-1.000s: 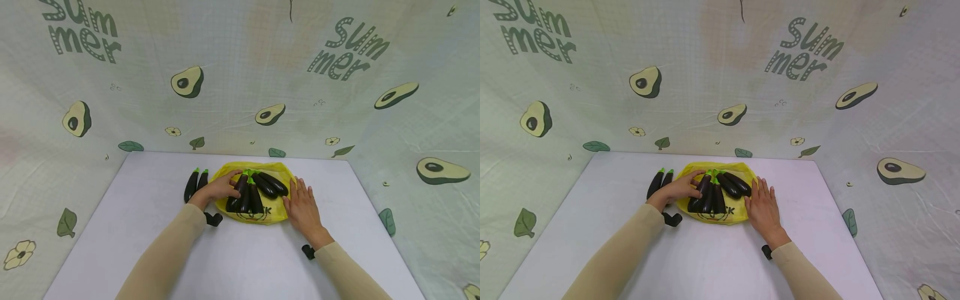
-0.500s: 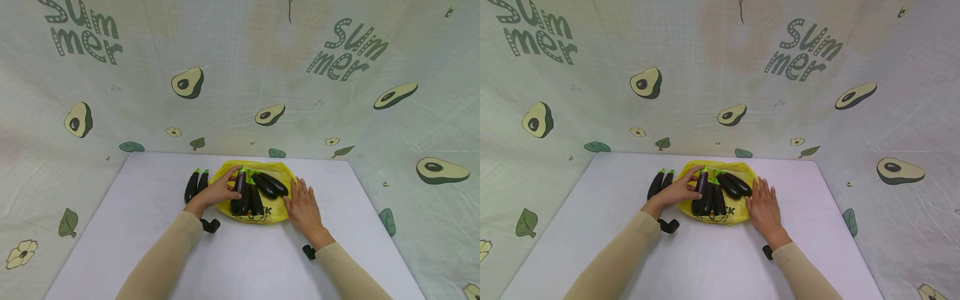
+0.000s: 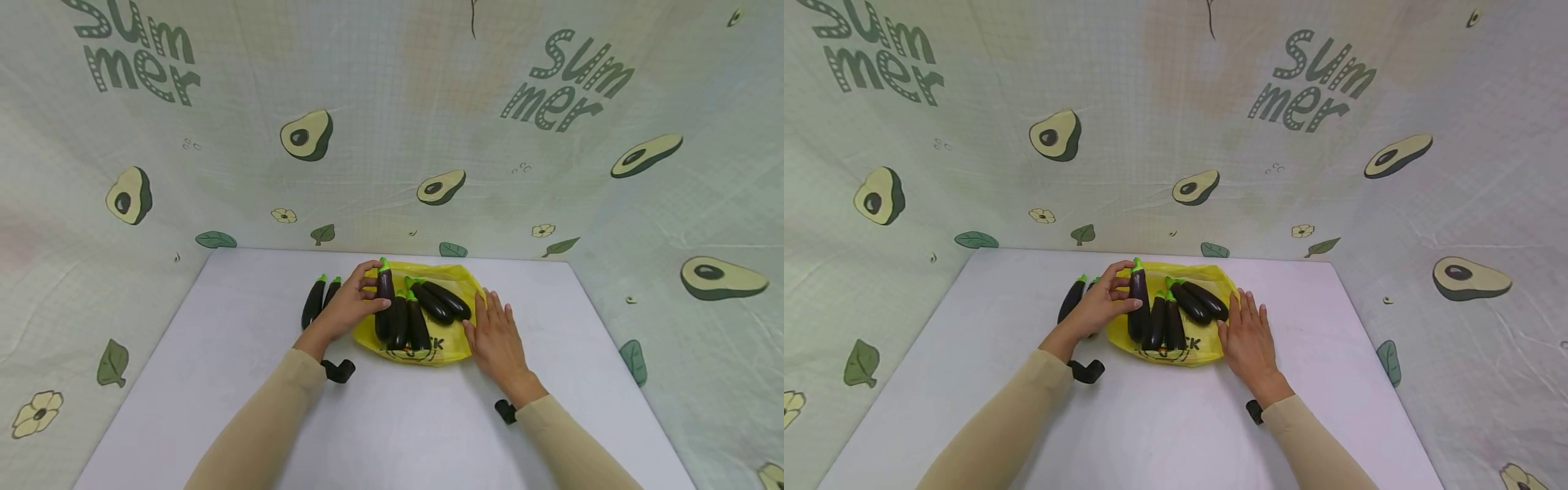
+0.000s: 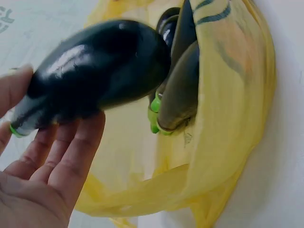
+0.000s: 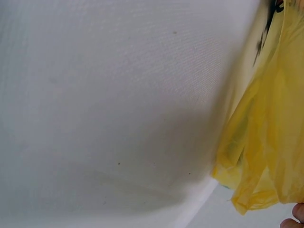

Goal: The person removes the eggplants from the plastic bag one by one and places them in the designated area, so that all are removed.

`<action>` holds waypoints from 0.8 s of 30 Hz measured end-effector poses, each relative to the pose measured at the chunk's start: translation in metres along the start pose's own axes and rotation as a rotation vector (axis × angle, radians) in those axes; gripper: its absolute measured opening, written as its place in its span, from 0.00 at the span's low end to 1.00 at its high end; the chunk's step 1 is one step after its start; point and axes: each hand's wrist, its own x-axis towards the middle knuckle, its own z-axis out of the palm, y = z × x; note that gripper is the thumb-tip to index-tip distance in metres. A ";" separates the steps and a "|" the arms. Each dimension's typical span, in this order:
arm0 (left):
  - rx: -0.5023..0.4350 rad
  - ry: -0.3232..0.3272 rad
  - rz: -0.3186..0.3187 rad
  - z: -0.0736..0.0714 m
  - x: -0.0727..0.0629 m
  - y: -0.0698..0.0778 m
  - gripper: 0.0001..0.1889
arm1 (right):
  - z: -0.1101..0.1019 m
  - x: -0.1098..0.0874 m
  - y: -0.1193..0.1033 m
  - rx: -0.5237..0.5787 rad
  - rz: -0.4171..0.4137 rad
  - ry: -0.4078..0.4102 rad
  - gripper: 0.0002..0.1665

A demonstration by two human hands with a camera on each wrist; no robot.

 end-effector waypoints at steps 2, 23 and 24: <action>0.015 0.028 0.013 -0.002 -0.001 0.002 0.39 | 0.000 0.000 0.000 0.006 -0.001 0.004 0.42; 0.064 0.103 0.030 -0.033 -0.015 0.002 0.40 | 0.000 0.002 0.002 0.011 -0.004 0.008 0.41; 0.064 0.107 0.030 -0.035 -0.016 0.001 0.40 | 0.000 0.002 0.002 0.012 -0.003 0.007 0.41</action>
